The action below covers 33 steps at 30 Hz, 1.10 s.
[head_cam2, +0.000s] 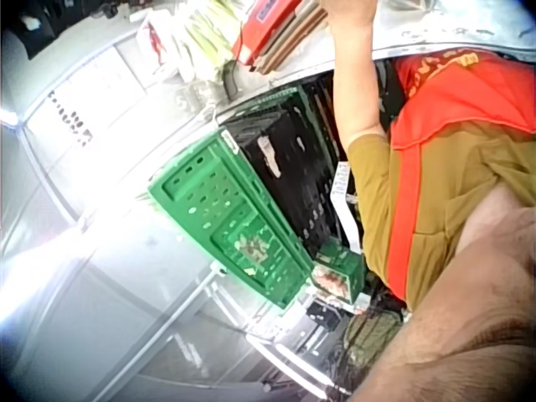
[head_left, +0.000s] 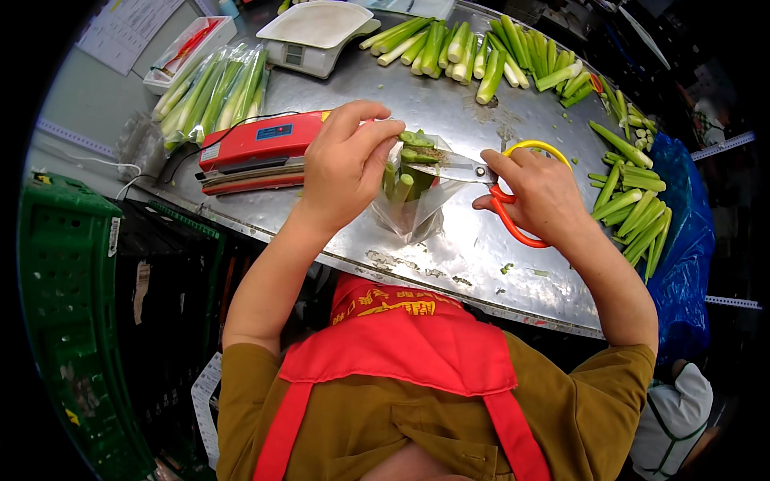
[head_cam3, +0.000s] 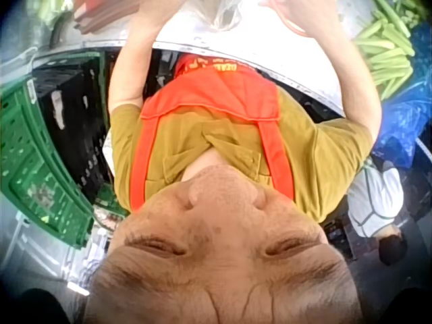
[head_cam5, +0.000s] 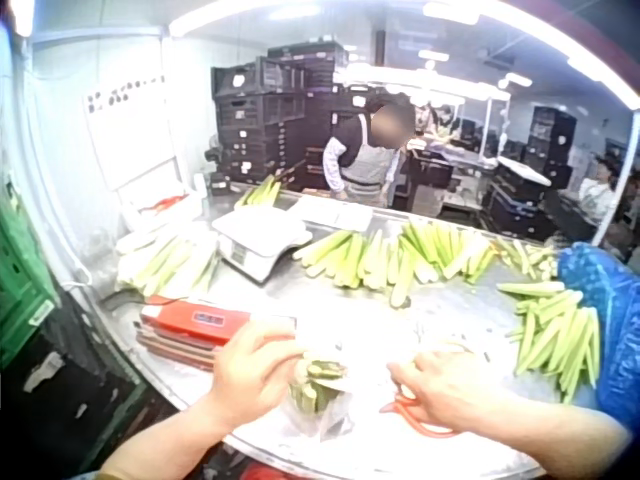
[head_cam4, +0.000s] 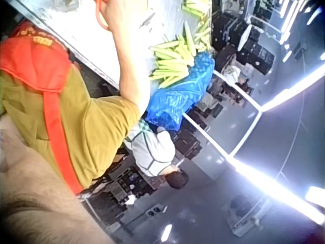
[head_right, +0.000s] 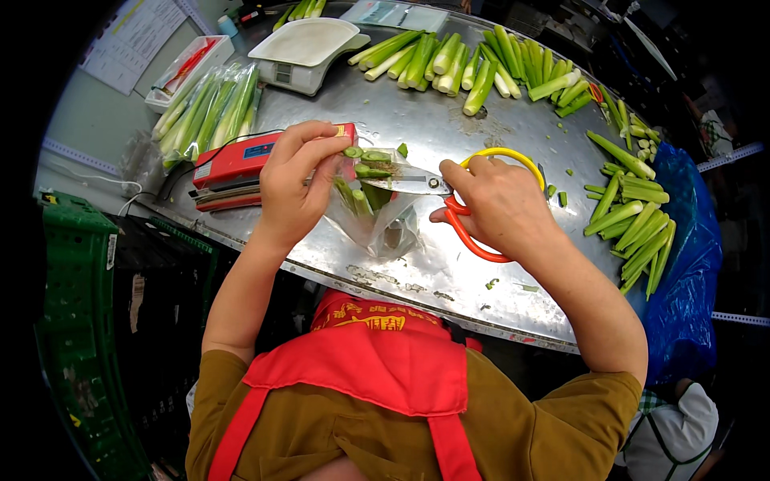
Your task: The person places green onions into plastic bags, trims the ends with scissors, and seals them using a heat sealer. The person then places the packaged vegetables into a black crate and applies labels to the bags.
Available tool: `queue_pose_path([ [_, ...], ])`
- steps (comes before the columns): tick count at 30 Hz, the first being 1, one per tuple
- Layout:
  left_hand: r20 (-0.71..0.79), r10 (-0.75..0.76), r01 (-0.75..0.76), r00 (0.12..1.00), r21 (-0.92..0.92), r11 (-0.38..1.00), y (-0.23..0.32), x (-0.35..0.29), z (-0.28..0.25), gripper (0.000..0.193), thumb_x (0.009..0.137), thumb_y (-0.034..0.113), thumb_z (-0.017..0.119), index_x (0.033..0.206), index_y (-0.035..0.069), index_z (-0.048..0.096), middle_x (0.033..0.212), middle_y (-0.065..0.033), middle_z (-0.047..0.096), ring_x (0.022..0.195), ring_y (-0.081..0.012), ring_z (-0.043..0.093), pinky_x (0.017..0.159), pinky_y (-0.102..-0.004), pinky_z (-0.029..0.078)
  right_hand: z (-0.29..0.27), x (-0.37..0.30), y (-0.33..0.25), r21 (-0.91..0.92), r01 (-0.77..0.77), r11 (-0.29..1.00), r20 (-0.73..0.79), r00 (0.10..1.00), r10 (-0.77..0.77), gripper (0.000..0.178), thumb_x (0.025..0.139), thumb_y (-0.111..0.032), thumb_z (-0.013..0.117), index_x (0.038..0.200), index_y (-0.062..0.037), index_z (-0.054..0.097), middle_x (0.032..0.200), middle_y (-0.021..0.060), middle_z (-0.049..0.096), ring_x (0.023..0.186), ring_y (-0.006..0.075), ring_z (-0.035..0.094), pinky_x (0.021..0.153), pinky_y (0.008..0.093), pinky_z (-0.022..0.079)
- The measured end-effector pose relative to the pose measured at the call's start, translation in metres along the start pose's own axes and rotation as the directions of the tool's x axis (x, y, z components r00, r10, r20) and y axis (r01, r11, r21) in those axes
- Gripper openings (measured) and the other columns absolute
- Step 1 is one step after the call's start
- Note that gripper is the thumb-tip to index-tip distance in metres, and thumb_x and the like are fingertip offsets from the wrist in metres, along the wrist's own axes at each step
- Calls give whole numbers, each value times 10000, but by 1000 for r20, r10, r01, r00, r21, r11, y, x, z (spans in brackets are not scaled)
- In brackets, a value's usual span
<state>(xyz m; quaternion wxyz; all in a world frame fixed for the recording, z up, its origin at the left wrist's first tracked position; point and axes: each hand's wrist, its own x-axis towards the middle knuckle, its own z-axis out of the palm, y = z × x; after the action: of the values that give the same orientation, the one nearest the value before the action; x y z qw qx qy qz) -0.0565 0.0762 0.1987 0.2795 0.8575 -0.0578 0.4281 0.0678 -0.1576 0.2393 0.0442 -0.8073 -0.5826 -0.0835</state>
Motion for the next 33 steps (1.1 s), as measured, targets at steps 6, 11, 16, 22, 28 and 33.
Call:
queue_pose_path([
  [6,15,215,-214,977,164,963,6,7,-6,199,703,-20,635,874,80,662,837,-64,587,788,-255,586,682,-343,461,1,-3,1,19,-13,1000,-12,1000,13,445,736,-464,696,963,-100,579,722,89,582,688,274,618,560,386,456],
  [11,274,103,-156,956,181,971,10,14,-16,156,676,-17,633,803,73,637,773,-60,542,746,-259,559,642,-348,431,2,-6,4,10,-4,1000,-4,1000,4,503,702,-445,726,1046,-101,598,719,78,553,664,266,593,553,374,448],
  [16,310,137,-161,941,51,986,10,23,-12,88,718,29,644,797,60,622,799,-54,531,754,-250,547,655,-369,428,-1,-6,3,24,-5,1000,-9,1000,5,450,728,-470,696,950,-96,580,707,93,585,666,276,623,551,384,454],
  [22,489,146,-285,860,222,933,13,35,-12,73,732,56,651,800,54,626,809,-53,525,770,-253,534,663,-359,408,-1,-8,5,-10,-26,1000,23,999,26,477,713,-462,713,1023,-116,602,687,72,552,632,264,598,526,372,440],
  [28,511,153,-298,846,215,930,12,40,-6,39,735,53,629,743,43,592,785,-65,510,766,-265,528,651,-369,399,-4,-8,2,-2,-38,999,24,999,38,480,709,-463,713,1016,-113,595,725,77,561,667,269,597,544,381,441],
  [33,515,158,-278,842,164,946,13,39,1,46,728,35,613,716,38,568,787,-71,510,772,-272,527,661,-373,404,-7,-4,-2,5,-28,1000,6,1000,28,481,716,-456,710,1017,-104,578,776,86,569,731,284,595,596,388,452],
])
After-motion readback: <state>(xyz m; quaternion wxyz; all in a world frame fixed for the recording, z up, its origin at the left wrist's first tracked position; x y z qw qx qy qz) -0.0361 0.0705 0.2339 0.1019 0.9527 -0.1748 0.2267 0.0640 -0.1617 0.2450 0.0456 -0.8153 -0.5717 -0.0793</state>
